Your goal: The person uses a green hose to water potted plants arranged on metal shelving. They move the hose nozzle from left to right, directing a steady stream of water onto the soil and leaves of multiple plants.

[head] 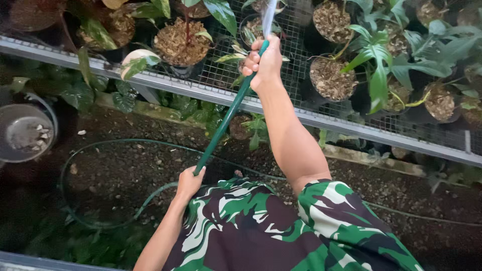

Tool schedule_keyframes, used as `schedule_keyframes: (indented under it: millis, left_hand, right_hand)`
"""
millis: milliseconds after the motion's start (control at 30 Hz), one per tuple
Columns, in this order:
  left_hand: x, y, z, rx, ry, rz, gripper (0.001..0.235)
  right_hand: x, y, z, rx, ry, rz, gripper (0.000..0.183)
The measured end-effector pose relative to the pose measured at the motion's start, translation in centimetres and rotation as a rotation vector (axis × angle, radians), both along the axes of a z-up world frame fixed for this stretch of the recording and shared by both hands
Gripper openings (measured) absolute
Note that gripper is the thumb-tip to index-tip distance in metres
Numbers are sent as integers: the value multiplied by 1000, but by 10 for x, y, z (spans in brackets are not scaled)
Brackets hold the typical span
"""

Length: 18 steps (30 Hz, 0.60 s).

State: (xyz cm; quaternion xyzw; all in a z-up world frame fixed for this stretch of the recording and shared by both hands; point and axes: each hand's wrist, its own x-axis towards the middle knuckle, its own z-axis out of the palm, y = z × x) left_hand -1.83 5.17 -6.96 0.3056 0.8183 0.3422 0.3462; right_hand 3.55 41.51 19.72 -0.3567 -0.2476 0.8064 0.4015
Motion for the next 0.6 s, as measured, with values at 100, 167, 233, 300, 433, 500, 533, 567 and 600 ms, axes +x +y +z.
schedule_keyframes:
  millis: [100,167,233,300,433,500,533,567,600]
  left_hand:
    - [-6,2,7,-15,-18,5,35]
    - [-11,4,11,-62,-44,5,35]
    - [-15,5,12,-57,-35,-9,35]
    - [-16,7,11,-32,-32,-11,35]
    - [-20,5,7,-11,-19,-15,35]
    - [-22,8,6,-17,-21,-21,34]
    - [-22,8,5,-15,-30,-14,33]
    - [-23,7,4,-14,-38,-1,32]
    - [-23,7,4,-20,-36,-8,33]
  right_hand:
    - [-5,1,0,11,-8,-7,40]
    - [-8,2,1,9,-30,-12,40]
    - [-9,2,0,-1,-33,-19,40]
    - [-10,3,0,-17,-19,-19,40]
    - [-9,6,-2,30,-48,-49,40]
    - [-8,6,-4,2,-32,-37,40]
    - [-7,8,-4,7,-35,-41,40]
    - [-7,8,-5,11,-39,-39,40]
    - [-9,7,-6,15,-43,-38,40]
